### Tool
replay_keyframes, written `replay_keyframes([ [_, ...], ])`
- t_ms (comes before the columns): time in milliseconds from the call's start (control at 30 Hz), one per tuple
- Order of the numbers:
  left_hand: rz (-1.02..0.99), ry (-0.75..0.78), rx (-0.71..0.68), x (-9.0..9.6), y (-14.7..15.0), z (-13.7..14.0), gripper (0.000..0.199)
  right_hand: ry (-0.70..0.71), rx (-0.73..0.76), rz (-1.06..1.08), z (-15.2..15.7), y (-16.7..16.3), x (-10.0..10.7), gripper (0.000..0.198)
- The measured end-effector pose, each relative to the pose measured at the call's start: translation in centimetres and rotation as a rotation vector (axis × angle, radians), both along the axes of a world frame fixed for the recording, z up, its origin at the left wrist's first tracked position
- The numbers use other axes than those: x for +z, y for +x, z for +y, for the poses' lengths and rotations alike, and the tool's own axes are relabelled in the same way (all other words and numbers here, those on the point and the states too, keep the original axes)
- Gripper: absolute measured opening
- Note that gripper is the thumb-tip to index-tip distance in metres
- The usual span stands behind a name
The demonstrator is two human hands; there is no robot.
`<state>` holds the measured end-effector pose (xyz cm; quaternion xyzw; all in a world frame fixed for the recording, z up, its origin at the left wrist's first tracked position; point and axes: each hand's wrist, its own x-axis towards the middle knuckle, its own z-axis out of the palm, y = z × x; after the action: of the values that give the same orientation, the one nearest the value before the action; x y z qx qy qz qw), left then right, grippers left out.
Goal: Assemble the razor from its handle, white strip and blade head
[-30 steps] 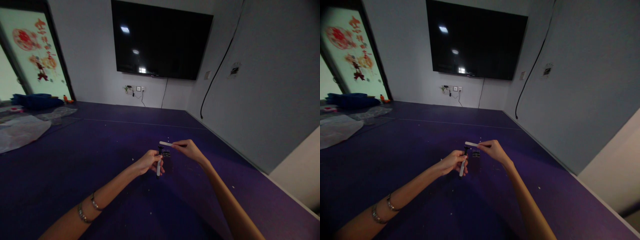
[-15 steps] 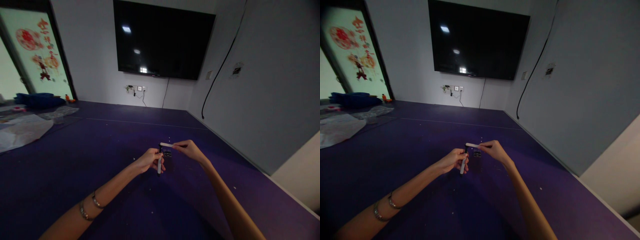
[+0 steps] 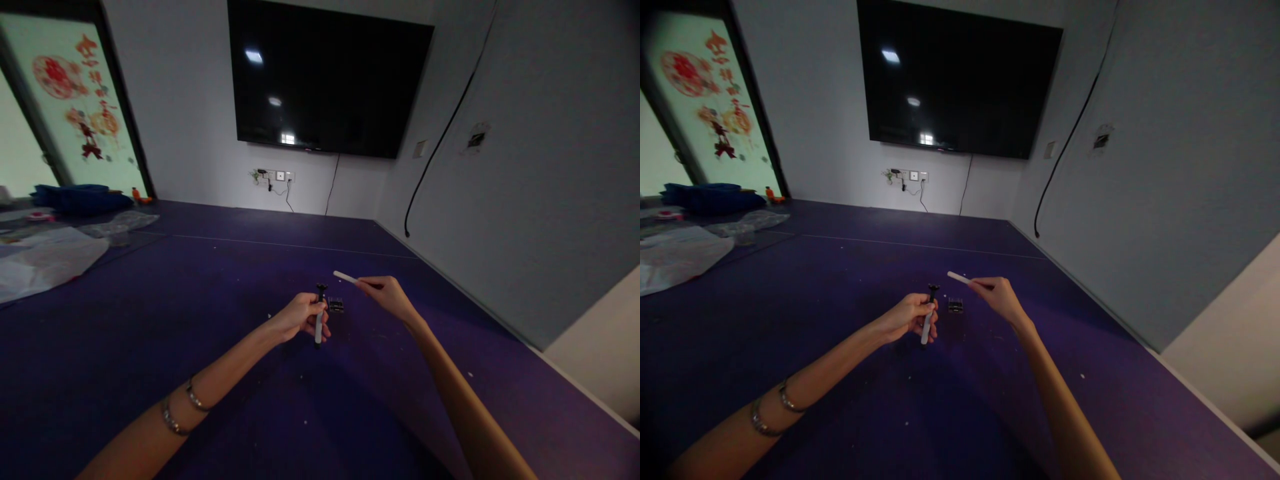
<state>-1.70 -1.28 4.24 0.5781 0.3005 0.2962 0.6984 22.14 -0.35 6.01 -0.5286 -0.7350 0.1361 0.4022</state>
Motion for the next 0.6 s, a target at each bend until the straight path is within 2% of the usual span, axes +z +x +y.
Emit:
replay_keyframes([
  [167,-0.039,0.161,0.075,0.7,-0.4,0.3,0.01,-0.014,-0.048,0.058,0.4,0.4,-0.3,0.044],
  [367,-0.117,0.299,0.174,2.7,-1.9,0.8,0.013,0.018,-0.098,-0.022,0.0,-1.0,0.0,0.042],
  [600,-0.124,0.323,0.211,3.4,-3.1,1.2,0.013,-0.036,-0.235,-0.319,-0.5,-4.4,-1.7,0.041],
])
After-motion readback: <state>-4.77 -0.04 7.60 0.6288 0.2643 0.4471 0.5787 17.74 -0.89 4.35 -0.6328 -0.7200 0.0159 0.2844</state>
